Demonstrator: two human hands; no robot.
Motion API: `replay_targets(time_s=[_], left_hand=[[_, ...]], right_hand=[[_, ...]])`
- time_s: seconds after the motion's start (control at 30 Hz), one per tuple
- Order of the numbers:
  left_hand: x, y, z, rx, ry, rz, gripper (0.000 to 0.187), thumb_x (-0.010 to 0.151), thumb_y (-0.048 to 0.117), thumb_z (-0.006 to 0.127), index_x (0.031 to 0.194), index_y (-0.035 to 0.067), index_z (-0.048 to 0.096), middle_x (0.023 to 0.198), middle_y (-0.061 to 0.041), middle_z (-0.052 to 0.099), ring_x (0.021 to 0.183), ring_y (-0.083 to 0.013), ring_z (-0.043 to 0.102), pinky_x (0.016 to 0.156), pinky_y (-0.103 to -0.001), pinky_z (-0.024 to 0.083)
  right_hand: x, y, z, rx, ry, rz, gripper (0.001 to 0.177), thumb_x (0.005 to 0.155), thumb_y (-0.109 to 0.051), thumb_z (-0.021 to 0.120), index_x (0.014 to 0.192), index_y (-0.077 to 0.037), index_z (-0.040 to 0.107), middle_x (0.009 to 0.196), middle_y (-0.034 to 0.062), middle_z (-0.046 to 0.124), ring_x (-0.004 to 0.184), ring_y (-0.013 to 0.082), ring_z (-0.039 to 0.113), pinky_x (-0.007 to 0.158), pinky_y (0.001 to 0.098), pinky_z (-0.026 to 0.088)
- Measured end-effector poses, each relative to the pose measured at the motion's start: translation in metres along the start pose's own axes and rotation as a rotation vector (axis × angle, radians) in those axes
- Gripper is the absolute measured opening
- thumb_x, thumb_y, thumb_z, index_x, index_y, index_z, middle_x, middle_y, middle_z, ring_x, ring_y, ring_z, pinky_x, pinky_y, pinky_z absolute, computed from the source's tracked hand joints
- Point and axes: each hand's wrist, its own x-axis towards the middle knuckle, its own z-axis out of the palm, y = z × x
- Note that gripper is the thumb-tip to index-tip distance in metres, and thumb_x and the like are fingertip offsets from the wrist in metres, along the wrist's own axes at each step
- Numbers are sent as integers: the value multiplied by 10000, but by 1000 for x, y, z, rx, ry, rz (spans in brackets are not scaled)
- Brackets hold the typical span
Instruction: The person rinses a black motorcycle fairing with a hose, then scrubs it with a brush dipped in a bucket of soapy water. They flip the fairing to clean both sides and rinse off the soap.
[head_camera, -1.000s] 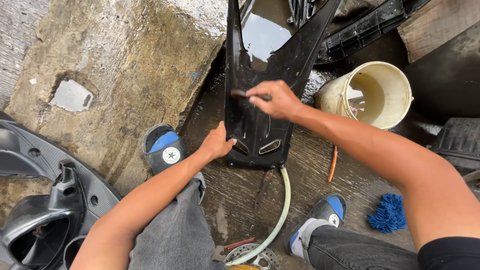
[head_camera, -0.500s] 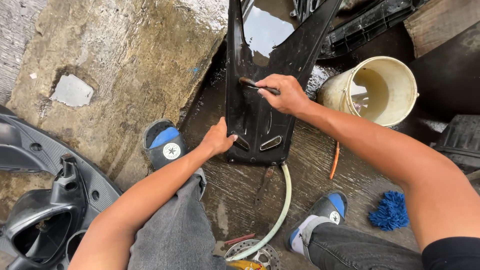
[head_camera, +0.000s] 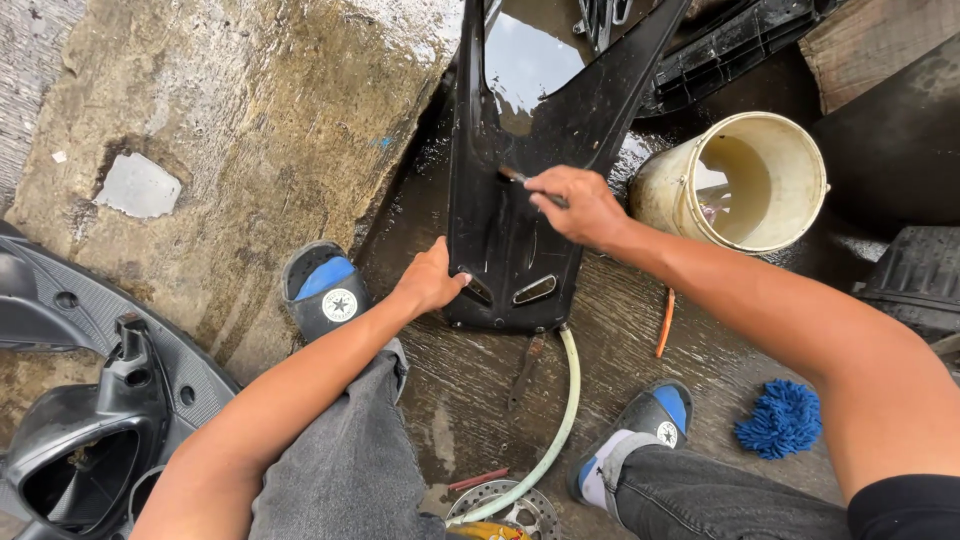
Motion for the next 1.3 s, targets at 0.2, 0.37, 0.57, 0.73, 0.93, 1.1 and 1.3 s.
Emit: replay_targets(time_s=[0.2, 0.37, 0.57, 0.73, 0.93, 1.1, 1.3], left_hand=[[15, -7, -2, -68, 16, 3, 600, 875, 316, 765, 1336, 6, 540, 1162, -260, 696, 1121, -399, 685, 809, -438, 635], [5, 2, -13, -217, 35, -4, 316, 817, 312, 758, 945, 45, 647, 878, -199, 723, 825, -356, 726, 588, -439, 586], [-2, 19, -27, 111, 6, 16, 424, 903, 383, 567, 1231, 120, 510, 1101, -251, 687, 1127, -423, 660, 899, -535, 538], [-3, 27, -22, 137, -22, 29, 625, 927, 218, 488, 1501, -8, 386, 1284, -354, 616, 1235, -486, 602, 983, -572, 525], [-19, 41, -26, 84, -2, 49, 655, 928, 169, 460, 1529, -59, 333, 1325, -405, 564, 1272, -519, 559, 1043, -581, 486], [-19, 41, -20, 78, 8, 26, 645, 935, 159, 465, 1523, -69, 328, 1311, -411, 563, 1256, -526, 566, 1023, -585, 505], [-24, 53, -20, 85, 12, 31, 622, 930, 131, 479, 1489, -106, 343, 1252, -411, 596, 1197, -545, 602, 973, -609, 526]], right_hand=[[-59, -10, 49, 79, -218, -54, 146, 896, -77, 735, 1031, -80, 791, 1017, 128, 784, 990, 280, 758, 895, 379, 611], [-74, -52, 22, 128, -332, -22, 199, 951, -194, 680, 1067, -48, 748, 1031, 149, 759, 991, 343, 744, 841, 447, 612], [-85, -52, 18, 95, -318, -47, 230, 994, -273, 647, 1114, -98, 736, 1052, 98, 742, 987, 320, 736, 819, 433, 614], [-74, -55, 26, 108, -373, -121, 238, 1016, -273, 623, 1165, -128, 740, 1077, 100, 743, 998, 324, 734, 828, 440, 614], [-71, -14, 38, -3, -220, -156, 184, 961, -233, 693, 1090, -123, 764, 1039, 90, 767, 992, 302, 742, 843, 419, 609], [-59, 18, 5, -163, 129, 31, 189, 964, -195, 735, 1130, -114, 772, 1078, 64, 777, 1041, 269, 732, 905, 384, 588], [-119, -11, 69, -118, -54, -126, 184, 903, -185, 743, 1064, -104, 773, 1022, 118, 775, 1007, 288, 739, 878, 411, 603]])
